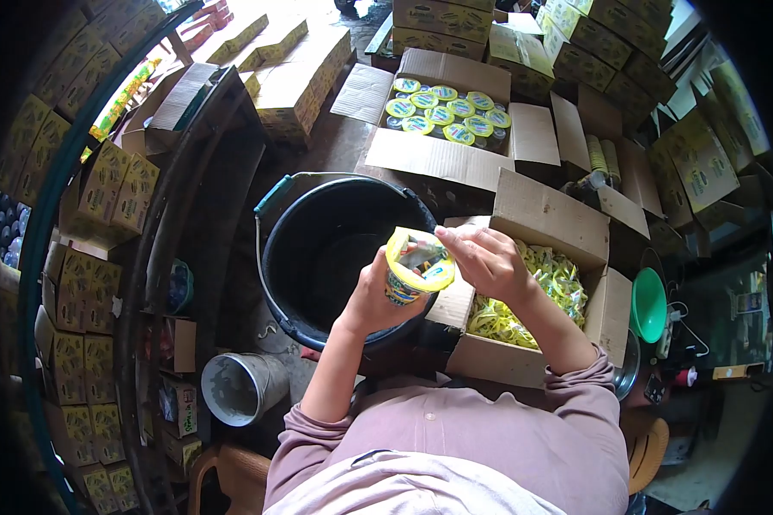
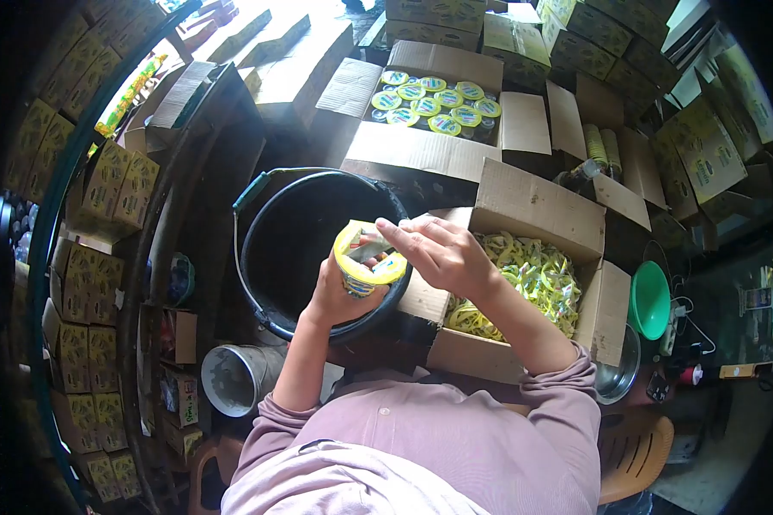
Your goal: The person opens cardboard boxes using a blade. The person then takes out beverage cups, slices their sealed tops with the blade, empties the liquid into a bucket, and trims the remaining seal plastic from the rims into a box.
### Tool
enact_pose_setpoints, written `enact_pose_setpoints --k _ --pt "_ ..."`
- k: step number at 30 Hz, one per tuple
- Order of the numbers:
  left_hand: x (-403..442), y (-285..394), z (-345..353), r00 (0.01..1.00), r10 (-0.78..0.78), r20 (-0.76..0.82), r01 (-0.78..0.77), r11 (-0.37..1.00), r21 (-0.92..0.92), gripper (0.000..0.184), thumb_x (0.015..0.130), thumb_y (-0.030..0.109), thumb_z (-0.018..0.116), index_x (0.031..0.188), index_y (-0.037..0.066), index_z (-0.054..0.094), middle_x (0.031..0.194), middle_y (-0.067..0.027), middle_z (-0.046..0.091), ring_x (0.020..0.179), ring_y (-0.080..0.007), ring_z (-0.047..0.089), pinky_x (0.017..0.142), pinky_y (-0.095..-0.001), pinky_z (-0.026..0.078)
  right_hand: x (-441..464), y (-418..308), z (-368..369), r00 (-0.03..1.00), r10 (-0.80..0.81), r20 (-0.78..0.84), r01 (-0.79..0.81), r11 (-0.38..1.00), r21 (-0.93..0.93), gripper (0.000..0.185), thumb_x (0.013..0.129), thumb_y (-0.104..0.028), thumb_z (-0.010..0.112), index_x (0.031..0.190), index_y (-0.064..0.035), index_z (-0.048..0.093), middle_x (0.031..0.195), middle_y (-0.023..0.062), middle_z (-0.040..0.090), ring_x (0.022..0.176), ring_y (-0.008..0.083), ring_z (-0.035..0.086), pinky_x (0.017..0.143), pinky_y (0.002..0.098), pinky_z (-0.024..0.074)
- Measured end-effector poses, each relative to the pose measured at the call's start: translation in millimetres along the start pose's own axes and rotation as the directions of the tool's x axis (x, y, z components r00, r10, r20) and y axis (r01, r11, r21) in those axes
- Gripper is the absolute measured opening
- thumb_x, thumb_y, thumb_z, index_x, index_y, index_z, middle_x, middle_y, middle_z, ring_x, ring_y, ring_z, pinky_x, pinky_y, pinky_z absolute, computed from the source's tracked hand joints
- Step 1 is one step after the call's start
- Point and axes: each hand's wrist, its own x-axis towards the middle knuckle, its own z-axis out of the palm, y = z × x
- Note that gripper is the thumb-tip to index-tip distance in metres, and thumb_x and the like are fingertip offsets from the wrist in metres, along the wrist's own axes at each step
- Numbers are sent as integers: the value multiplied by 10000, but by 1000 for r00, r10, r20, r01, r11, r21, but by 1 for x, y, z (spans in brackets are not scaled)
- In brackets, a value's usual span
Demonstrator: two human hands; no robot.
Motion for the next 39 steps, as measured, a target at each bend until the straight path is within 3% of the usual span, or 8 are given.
enact_pose_setpoints --k 9,16,19,24,27,30,35,39 --pt "-6 -1 0 977 -174 125 208 914 -348 665 643 97 711 1203 -41 380 953 -102 589 819 -161 601 748 -265 477 4 2 1 999 -28 -36 31 997 75 424 678 63 650 1091 52 552 752 90 613 623 191 601 520 287 490" --pt "-7 5 -5 887 -280 368 456 659 -598 663 648 95 711 1212 -23 385 992 -68 567 873 -130 573 785 -257 465 4 1 4 997 41 -64 -33 991 126 519 684 -14 660 1178 6 504 849 72 638 701 184 631 621 296 531" --pt "-5 9 -8 849 -331 411 522 644 -560 675 639 93 718 1215 -25 387 1041 -76 549 947 -125 539 844 -264 439 4 -3 -3 994 67 -89 -53 988 147 538 674 12 666 1183 -6 492 821 84 635 662 196 625 586 293 519" --pt "5 23 -12 921 -207 331 339 845 -414 735 602 116 744 1234 -20 395 1123 -85 504 1055 -148 477 927 -291 378 -11 -15 -27 983 147 -112 -139 987 74 540 684 63 628 1199 -20 487 699 67 599 605 199 599 531 313 486" --pt "19 44 -12 923 -37 382 82 991 -102 712 605 108 725 1221 -27 395 1057 -131 525 1008 -210 524 876 -306 407 -24 -26 -50 975 175 -134 -169 984 56 566 650 80 623 1195 -9 494 637 64 571 568 189 572 505 311 458" --pt "19 65 9 936 -175 306 213 972 -98 686 614 92 700 1215 -23 390 1032 -149 540 970 -240 550 861 -313 422 -36 -33 -75 978 165 -131 -176 981 -77 557 633 85 614 1174 1 512 636 66 568 568 182 565 515 313 463" --pt "12 71 60 961 -67 269 134 961 -240 637 597 97 706 1140 -51 408 1016 -157 565 924 -251 589 841 -323 446 -55 -41 -108 972 176 -155 -193 976 -104 546 643 90 592 1179 17 514 639 66 570 577 188 569 537 309 480" --pt "6 85 113 994 -69 89 57 991 125 695 552 118 784 1124 -37 421 1014 -171 566 932 -288 588 805 -348 469 -77 -49 -141 957 251 -143 -271 953 -138 547 644 87 589 1182 26 512 636 85 571 564 189 575 518 305 477"
